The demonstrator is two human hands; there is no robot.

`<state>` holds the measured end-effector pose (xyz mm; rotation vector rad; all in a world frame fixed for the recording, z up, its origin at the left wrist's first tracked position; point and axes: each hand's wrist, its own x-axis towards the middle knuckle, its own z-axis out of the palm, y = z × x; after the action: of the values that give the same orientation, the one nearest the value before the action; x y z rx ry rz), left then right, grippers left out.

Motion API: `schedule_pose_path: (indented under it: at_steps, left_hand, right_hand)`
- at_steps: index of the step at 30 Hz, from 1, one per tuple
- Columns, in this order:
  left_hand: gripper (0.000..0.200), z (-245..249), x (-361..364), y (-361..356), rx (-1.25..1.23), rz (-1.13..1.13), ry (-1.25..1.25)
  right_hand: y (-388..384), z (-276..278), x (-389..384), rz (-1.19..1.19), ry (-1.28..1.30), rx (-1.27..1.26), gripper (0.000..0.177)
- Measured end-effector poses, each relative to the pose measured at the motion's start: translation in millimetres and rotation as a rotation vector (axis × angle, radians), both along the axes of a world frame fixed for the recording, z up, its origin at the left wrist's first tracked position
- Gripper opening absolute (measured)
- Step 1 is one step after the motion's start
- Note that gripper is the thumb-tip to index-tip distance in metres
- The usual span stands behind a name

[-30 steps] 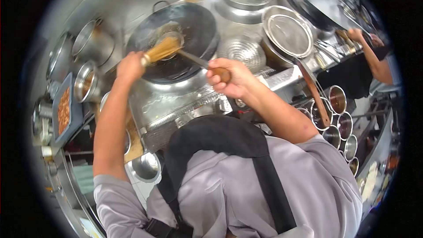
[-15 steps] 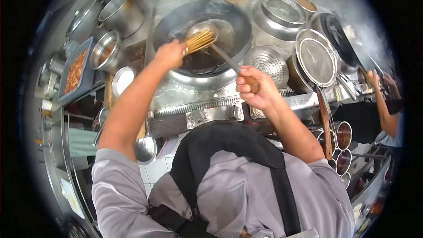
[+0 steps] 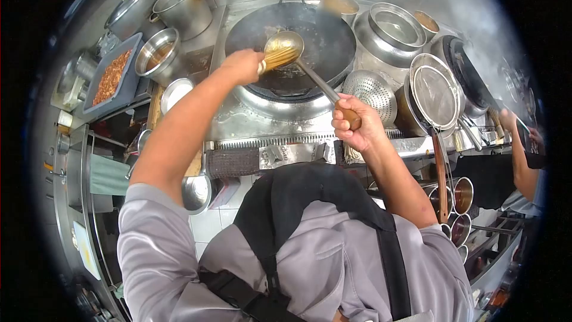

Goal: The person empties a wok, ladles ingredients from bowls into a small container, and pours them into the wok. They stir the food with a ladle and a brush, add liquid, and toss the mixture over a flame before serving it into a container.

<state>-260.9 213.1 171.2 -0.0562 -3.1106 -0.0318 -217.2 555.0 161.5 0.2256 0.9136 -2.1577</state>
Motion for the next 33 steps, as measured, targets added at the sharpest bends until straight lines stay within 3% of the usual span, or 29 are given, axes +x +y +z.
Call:
schedule_pose_path:
  at_steps: [1, 3, 5, 8, 11, 13, 15, 17, 19, 21, 22, 24, 26, 27, 29, 30, 31, 33]
  left_hand:
    - [0.03, 7, 3, 1, 0.03, -0.09, -0.13]
    - [0.026, 42, 7, 1, -0.189, -0.109, -0.183]
    - [0.023, 26, -1, 1, -0.412, -0.057, 0.044]
    - [0.025, -5, 17, 21, -0.202, -0.116, 0.118]
    - [0.032, -18, 15, 9, 0.111, 0.011, -0.075]
    - [0.034, -19, 3, 0, 0.088, 0.127, 0.012]
    - [0.035, -37, 1, 12, 0.107, 0.162, 0.128]
    - [0.037, -47, 3, 32, 0.139, 0.119, 0.031]
    - [0.035, -28, -3, 22, 0.259, 0.016, -0.05]
    - [0.034, 5, -5, 12, 0.112, 0.102, -0.148]
    - [0.033, 0, 1, 11, 0.044, 0.115, 0.036]
    - [0.034, -12, 11, 18, 0.003, 0.077, -0.036]
    - [0.039, -15, 14, 16, 0.037, -0.027, -0.085]
    - [0.039, -9, 11, 5, 0.032, -0.035, -0.093]
    - [0.041, 48, 12, -4, -0.136, -0.076, -0.254]
    - [0.04, 60, 10, -13, -0.255, -0.04, -0.24]
    - [0.038, 71, 11, -23, -0.373, 0.001, -0.225]
    - [0.036, 98, 29, -33, -0.276, 0.099, -0.052]
  right_hand:
    - [2, 0, 0, -0.004, -0.002, -0.002, 0.038]
    - [7, -2, 2, 0.024, 0.018, 0.011, 0.038]
    - [3, 2, 10, 0.061, 0.096, 0.087, 0.034]
    - [-11, 5, 21, 0.124, -0.054, -0.037, 0.025]
    - [-5, 2, 20, 0.137, -0.089, -0.111, 0.021]
    - [-2, 1, 18, 0.125, -0.11, -0.135, 0.018]
    - [-7, -10, 15, 0.169, -0.27, -0.311, 0.014]
    - [-15, -4, 17, 0.127, -0.252, -0.262, 0.017]
    - [-8, 3, 18, 0.09, -0.069, -0.085, 0.017]
    - [11, -12, 3, 0.142, -0.189, -0.278, 0.018]
    - [12, -13, 2, 0.108, -0.16, -0.251, 0.014]
    - [8, -14, 3, 0.086, -0.13, -0.227, 0.012]
    - [2, -9, 6, -0.002, 0.059, 0.045, 0.028]
    - [7, -11, 6, -0.01, 0.051, 0.04, 0.028]
    - [23, -13, 2, 0.014, 0.123, 0.087, 0.035]
    - [27, -7, 6, 0.016, 0.218, 0.258, 0.042]
    - [35, -9, 7, 0.017, 0.225, 0.262, 0.042]
    - [51, -19, 14, 0.272, 0.535, 0.672, 0.048]
